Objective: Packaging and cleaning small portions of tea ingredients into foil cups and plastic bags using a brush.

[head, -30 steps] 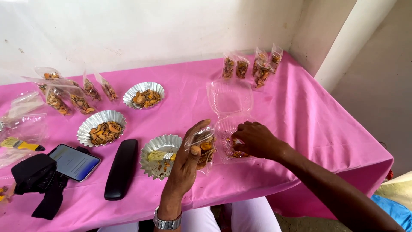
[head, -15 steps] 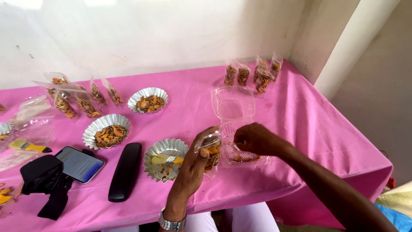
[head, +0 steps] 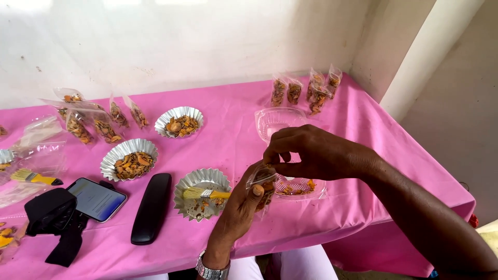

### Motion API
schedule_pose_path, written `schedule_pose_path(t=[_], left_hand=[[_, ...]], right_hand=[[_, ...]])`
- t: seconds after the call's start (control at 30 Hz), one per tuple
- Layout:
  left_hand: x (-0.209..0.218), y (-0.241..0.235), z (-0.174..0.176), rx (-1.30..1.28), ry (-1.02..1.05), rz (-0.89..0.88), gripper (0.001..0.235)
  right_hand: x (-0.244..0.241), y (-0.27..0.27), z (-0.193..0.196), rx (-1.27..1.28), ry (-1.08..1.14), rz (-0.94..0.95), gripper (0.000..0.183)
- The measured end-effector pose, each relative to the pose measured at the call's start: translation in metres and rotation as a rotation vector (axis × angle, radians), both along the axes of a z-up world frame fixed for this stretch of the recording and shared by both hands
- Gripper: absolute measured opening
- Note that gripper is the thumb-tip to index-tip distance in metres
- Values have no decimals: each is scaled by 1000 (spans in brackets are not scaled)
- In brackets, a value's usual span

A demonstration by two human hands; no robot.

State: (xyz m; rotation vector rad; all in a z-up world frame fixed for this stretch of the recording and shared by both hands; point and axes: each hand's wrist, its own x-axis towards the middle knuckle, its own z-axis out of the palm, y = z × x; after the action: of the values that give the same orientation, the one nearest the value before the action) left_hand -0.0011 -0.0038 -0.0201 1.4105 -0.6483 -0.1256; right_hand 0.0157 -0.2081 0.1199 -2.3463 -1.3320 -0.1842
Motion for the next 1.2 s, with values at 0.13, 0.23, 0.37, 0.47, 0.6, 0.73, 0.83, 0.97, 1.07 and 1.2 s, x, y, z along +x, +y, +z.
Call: schedule_pose_path(t=[0.13,0.23,0.37,0.47,0.6,0.73,0.83,0.97,1.07,1.2], left_hand=[[-2,0,4,-20,-36,-22,76],[-3,-1,4,-20,-8,-25,77],[-3,-4,1,-59,27,-51,74],[-4,-6,0,-87,23,-71,71],[-7,-7,10,-42,18,-49,80],[-5,-7,10,24,-71,17,80],[-4,-6,4,-36,95,-57,82],[-3,0,8,-75,-26,-59,79],[-2,12,6,-110,-35,-46,85],[-14,27,17,37,75,177,97]], right_hand=[[2,1,0,3,11,28,6],[4,1,-1,-24,-9,10,8],[11,0,-4,-52,39,7,13],[15,-1,-4,-102,87,-28,17],[14,2,-8,-160,57,-123,23],[7,7,-10,-204,-72,-121,22],[4,8,-4,-187,-33,-196,6],[7,-2,0,57,-95,-47,6],[16,-32,-18,36,-106,-204,13],[39,-70,-92,-592,192,-518,23]])
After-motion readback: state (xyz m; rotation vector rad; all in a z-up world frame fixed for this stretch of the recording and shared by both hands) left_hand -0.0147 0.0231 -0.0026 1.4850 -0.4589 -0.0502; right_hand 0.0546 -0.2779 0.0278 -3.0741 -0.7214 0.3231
